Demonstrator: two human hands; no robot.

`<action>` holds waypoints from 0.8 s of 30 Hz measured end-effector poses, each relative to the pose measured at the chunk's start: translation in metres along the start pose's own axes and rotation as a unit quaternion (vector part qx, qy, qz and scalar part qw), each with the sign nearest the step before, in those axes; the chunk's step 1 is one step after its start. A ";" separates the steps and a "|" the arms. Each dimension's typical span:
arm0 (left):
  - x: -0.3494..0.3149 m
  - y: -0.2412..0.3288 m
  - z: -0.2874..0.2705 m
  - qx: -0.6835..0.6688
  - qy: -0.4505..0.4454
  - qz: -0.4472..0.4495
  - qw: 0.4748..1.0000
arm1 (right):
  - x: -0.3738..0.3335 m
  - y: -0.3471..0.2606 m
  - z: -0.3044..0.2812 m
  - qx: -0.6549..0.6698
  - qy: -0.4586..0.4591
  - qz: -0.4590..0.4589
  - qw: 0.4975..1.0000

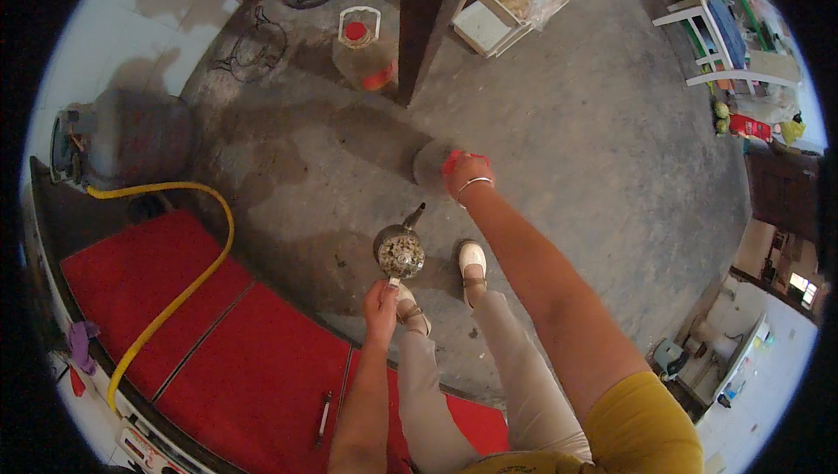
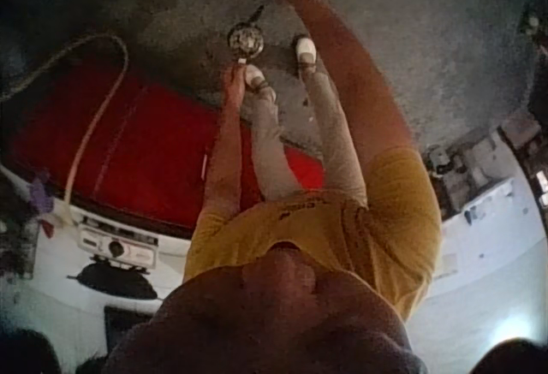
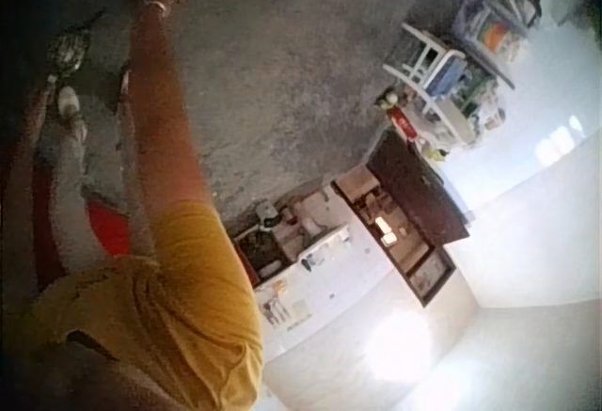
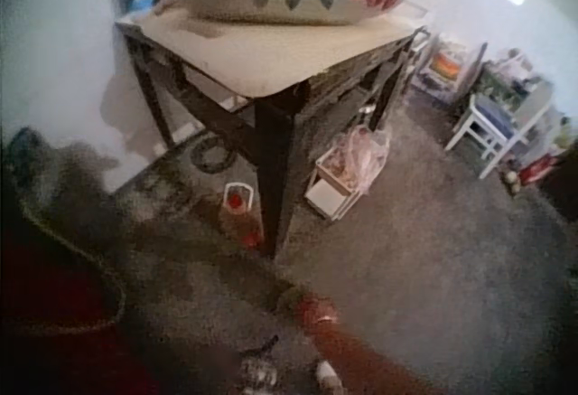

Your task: The person cleans a kettle at a sink using a cloth, then walks to a floor drain and pours out the liquid before returning to the sink to continue cleaning and rinsing it.

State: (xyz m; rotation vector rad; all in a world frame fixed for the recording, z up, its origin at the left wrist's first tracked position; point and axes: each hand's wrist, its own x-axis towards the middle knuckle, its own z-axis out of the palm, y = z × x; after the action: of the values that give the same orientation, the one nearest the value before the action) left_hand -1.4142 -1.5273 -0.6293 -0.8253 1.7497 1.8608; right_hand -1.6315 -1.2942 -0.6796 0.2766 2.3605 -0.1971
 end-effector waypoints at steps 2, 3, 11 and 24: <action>-0.002 -0.005 -0.003 0.003 0.008 0.028 1.000 | -0.017 -0.010 0.000 -0.011 0.039 -0.020 0.999; -0.003 -0.007 -0.004 0.004 0.012 0.043 0.999 | -0.025 -0.012 -0.003 -0.020 0.040 -0.034 0.998; -0.015 0.045 0.000 0.136 -0.001 0.059 0.989 | -0.065 0.036 -0.027 0.080 0.227 -0.314 0.918; -0.045 0.072 0.014 0.090 0.043 0.004 0.995 | -0.289 0.110 0.081 0.561 0.104 0.034 0.820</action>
State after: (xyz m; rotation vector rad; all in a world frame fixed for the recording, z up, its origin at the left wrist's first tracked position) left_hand -1.4324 -1.5168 -0.5461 -0.8398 1.9426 1.6634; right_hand -1.3466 -1.2473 -0.5438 0.9623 2.1453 -1.5962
